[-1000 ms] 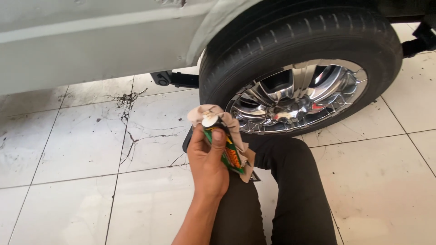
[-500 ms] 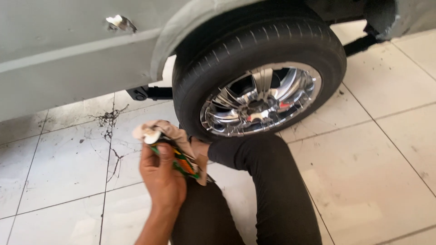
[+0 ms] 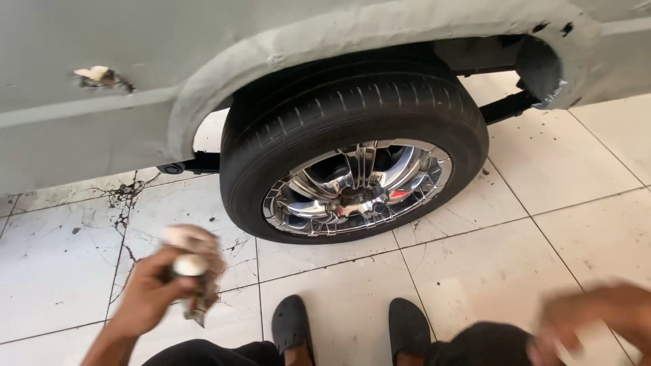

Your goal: Polishing chrome car wheels using a cleaning paste and a cloth.

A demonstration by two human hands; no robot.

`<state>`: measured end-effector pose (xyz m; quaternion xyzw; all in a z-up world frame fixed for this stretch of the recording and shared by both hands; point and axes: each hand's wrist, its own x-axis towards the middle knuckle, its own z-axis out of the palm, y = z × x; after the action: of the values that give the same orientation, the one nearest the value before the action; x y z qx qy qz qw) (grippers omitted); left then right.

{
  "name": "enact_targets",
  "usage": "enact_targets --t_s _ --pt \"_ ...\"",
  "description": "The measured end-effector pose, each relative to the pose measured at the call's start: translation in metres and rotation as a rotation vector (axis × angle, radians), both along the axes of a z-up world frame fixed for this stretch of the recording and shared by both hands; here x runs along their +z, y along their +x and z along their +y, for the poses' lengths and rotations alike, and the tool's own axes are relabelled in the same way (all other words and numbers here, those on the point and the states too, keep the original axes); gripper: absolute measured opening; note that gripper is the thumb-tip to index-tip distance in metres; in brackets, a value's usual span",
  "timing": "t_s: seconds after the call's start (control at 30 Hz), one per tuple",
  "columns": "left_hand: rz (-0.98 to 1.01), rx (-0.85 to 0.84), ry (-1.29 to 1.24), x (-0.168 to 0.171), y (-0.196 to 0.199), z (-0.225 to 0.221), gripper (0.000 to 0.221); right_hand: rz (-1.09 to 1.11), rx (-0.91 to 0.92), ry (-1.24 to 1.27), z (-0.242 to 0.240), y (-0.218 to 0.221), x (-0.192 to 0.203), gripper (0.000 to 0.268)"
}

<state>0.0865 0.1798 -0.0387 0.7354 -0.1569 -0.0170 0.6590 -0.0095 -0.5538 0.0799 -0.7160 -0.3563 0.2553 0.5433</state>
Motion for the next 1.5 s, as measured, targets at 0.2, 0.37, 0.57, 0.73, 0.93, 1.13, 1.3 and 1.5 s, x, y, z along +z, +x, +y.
enact_targets --t_s 0.2,0.37,0.57,0.73,0.93,1.13,1.3,1.5 --pt "0.358 -0.566 0.285 -0.082 0.050 -0.098 0.006 0.247 0.040 -0.184 0.156 0.124 -0.081 0.049" --pt "0.363 -0.887 0.464 -0.185 0.086 -0.151 0.017 0.041 0.320 -0.412 0.202 0.145 -0.204 0.041" --pt "0.619 -0.601 0.292 -0.112 0.070 -0.246 0.012 0.456 -0.137 -0.217 0.202 0.096 -0.286 0.025" --pt "0.398 -0.333 0.301 -0.219 0.051 -0.257 0.017 0.628 -0.518 0.137 0.230 0.082 -0.375 0.028" --pt "0.576 -0.114 0.174 -0.226 0.030 -0.280 0.022 0.552 -0.702 0.104 0.260 0.082 -0.355 0.036" --pt "0.489 -0.201 0.110 -0.281 0.016 -0.275 0.026 0.509 -0.748 0.004 0.265 0.079 -0.371 0.043" --pt "0.583 -0.218 0.113 -0.275 0.020 -0.266 0.030 0.534 -0.835 0.034 0.265 0.076 -0.384 0.041" --pt "0.507 -0.098 0.418 -0.295 0.018 -0.252 0.037 0.537 -0.857 0.023 0.258 0.066 -0.396 0.031"
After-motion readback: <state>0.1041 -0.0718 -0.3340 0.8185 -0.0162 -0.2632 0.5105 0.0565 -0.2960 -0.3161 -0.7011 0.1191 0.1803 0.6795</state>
